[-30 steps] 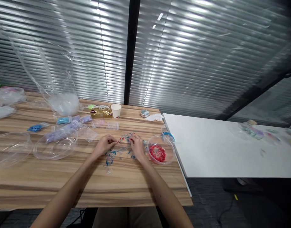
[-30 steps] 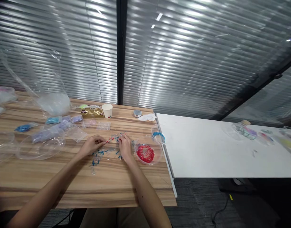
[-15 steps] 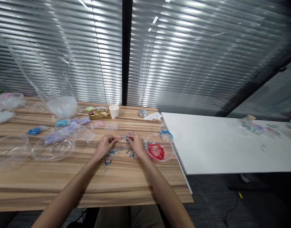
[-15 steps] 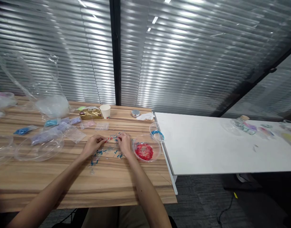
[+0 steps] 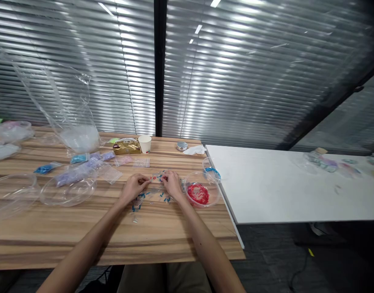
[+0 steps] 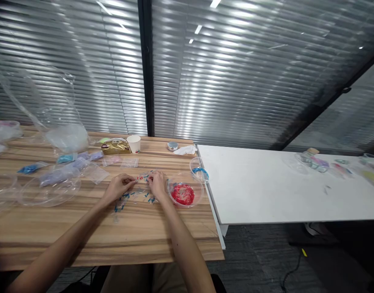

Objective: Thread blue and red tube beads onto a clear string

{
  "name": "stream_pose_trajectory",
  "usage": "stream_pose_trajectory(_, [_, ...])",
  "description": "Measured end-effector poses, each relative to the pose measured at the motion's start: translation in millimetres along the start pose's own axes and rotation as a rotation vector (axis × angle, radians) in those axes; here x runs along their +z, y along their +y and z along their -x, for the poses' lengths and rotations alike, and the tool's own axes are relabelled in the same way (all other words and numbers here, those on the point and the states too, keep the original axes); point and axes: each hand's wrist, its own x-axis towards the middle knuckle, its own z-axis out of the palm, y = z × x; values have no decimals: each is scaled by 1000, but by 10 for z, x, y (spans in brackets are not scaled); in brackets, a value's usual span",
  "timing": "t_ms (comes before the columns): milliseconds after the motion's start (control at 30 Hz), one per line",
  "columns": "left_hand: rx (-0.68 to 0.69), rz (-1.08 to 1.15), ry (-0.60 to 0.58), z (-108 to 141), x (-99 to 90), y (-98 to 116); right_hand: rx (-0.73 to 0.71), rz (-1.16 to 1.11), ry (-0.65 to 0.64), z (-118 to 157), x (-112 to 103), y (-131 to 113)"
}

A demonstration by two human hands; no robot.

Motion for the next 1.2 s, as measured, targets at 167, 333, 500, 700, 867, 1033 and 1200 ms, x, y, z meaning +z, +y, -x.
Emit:
stream_pose_trajectory(167, [55,-35,-6,3,-4,-3,-14,-7,-11,5,-1,-11])
stream_pose_trajectory(333, [73,-46,-17,3,-11,15,-27,-32,16,13,-44,-44])
stream_pose_trajectory(500, [92,-44,-50,-10,-1,-9,-42,-72,46,17,-45,-100])
stream_pose_trajectory(700, [113,-78,-73,-5,38,-83,-119,-123,14,39,37,-146])
stream_pose_trajectory(867, [93,-67,-55,-65,27,-89,-112,-254,-11,60,80,-137])
stream_pose_trajectory(1033, [45,1,-27,-264,33,-2,-39,-388,1,59,62,-180])
stream_pose_trajectory(1200, [-19,133,60,-288,161,68,117,-594,17,26,72,-163])
